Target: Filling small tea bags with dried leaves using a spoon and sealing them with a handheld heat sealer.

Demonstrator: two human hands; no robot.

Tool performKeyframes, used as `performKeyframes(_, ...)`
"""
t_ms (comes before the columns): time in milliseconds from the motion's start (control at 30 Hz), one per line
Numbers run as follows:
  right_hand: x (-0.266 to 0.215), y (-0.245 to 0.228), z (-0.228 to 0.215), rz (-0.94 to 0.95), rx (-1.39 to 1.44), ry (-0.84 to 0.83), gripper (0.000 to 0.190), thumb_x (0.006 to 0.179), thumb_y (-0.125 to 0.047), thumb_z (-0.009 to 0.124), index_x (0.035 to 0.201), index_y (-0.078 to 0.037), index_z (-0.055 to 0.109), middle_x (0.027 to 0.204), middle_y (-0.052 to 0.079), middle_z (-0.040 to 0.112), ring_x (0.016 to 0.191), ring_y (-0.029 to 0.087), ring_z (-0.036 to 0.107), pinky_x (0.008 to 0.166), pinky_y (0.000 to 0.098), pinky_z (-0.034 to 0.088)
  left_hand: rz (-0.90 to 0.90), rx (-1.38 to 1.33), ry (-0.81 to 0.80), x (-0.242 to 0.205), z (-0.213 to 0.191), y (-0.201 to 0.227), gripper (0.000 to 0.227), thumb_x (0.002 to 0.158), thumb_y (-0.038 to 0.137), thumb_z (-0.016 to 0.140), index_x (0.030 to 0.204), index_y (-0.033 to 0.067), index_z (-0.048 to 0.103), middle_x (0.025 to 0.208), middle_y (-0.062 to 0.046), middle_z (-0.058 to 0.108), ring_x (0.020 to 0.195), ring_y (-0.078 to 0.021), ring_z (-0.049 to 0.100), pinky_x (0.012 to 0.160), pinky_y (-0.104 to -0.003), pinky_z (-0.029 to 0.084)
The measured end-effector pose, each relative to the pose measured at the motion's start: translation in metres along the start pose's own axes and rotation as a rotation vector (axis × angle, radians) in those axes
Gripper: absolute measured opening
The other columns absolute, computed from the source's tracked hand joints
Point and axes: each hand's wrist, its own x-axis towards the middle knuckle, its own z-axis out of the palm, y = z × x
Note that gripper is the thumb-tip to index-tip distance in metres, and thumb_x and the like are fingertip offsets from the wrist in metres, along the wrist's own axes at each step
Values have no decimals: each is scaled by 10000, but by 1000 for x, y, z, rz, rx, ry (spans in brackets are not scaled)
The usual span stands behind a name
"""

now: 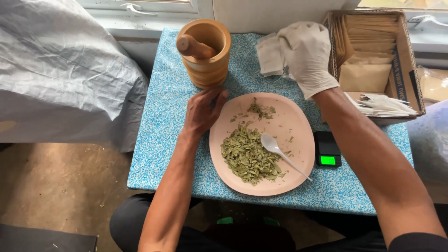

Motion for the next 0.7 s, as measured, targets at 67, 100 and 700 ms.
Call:
performKeyframes(67,6,4,-22,2,4,45,86,1059,-210,882,1065,-296,882,1022,-58,804,925,262,716,874,452,542,46,-22,6,4,4,-3,307,1156,309,624,1194,75,819,1127,-105,862,988,-332,822,800,-474,608)
performKeyframes(100,11,8,-33,-3,8,95,112,1055,-183,901,1069,-291,879,992,-50,790,909,276,718,765,437,564,93,-41,19,10,6,-5,285,1153,297,649,1206,70,813,1133,-103,865,1005,-331,830,812,-470,609)
performKeyframes(700,-30,-104,-169,1002,1227,-537,232,939,-191,950,1027,-41,795,860,85,802,785,174,812,703,277,646,52,-1017,-279,67,-7,76,374,920,232,979,1221,89,808,1101,-35,817,1122,-145,786,1079,-367,629)
